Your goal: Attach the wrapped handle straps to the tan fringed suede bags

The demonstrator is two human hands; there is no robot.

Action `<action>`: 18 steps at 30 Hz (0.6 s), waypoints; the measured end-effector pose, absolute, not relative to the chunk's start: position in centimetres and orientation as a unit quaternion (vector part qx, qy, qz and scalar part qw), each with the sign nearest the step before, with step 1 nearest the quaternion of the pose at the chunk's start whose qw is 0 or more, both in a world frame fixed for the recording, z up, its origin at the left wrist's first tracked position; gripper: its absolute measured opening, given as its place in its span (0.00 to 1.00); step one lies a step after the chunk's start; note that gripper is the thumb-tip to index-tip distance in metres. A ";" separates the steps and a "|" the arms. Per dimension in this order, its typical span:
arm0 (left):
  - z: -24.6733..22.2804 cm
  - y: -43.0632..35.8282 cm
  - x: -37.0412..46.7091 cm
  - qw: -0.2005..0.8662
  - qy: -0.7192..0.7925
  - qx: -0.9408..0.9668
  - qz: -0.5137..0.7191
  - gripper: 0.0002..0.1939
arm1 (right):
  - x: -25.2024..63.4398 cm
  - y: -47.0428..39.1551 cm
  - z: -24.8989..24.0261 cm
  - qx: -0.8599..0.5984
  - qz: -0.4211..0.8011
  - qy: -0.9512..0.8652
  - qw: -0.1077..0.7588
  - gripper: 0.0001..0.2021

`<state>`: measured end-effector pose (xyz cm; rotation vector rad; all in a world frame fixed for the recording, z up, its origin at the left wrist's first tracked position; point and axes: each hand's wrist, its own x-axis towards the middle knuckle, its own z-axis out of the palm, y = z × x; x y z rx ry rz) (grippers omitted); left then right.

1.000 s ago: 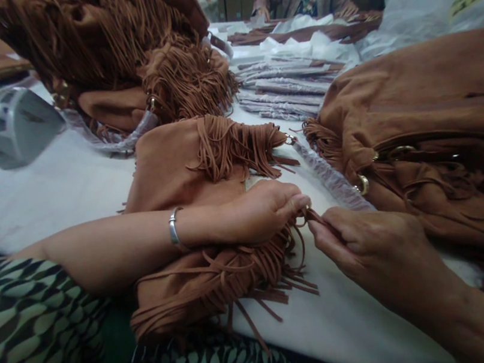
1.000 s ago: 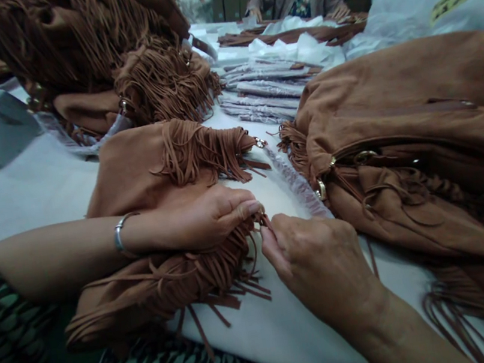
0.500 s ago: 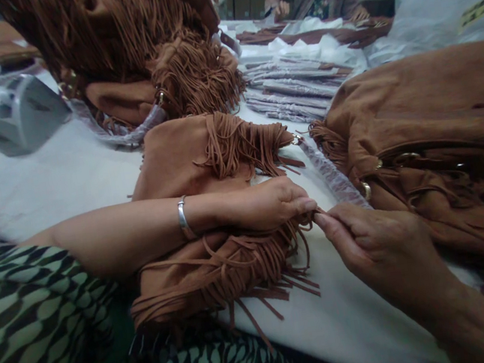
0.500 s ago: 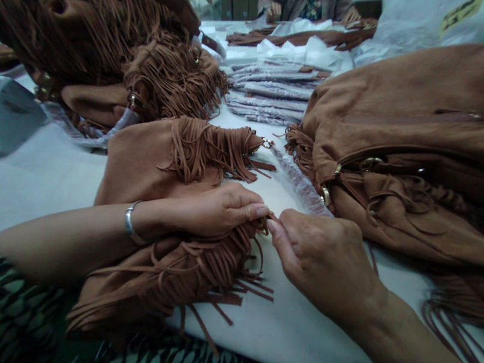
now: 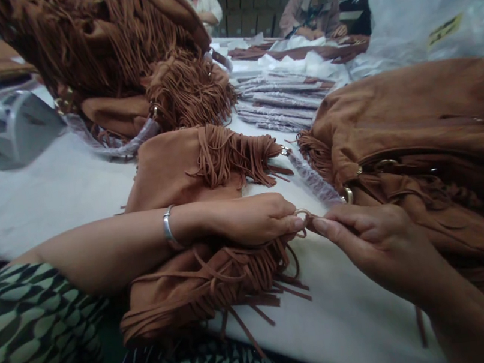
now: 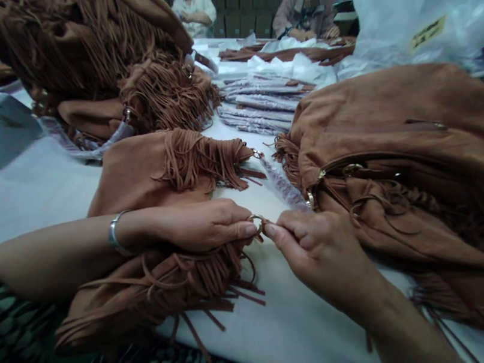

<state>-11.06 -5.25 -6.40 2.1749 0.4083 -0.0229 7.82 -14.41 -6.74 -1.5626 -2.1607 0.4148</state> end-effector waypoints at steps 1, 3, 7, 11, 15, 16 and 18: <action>-6.6 -5.0 -11.0 0.453 0.153 0.878 -0.015 0.17 | 7.8 -14.5 -6.9 -0.554 0.134 -0.792 0.221 0.18; -7.2 -4.3 -11.0 0.484 0.120 0.867 -0.021 0.17 | 7.7 -14.7 -7.1 -0.533 0.110 -0.807 0.230 0.17; -8.1 -3.4 -11.2 0.572 0.063 0.818 -0.021 0.14 | 7.8 -14.7 -6.9 -0.521 0.123 -0.803 0.262 0.16; -8.4 -3.5 -11.2 0.613 0.044 0.788 -0.044 0.15 | 7.7 -14.6 -6.5 -0.527 0.194 -0.780 0.275 0.16; -8.6 -4.1 -10.8 0.575 0.092 0.813 0.007 0.16 | 7.3 -14.6 -6.9 -0.557 0.112 -0.773 0.282 0.15; -8.7 -4.3 -10.7 0.567 0.103 0.817 0.022 0.16 | 7.2 -14.7 -7.1 -0.560 0.077 -0.772 0.291 0.15; -8.7 -4.4 -10.6 0.567 0.103 0.817 0.031 0.16 | 7.1 -14.7 -7.5 -0.547 0.028 -0.778 0.309 0.14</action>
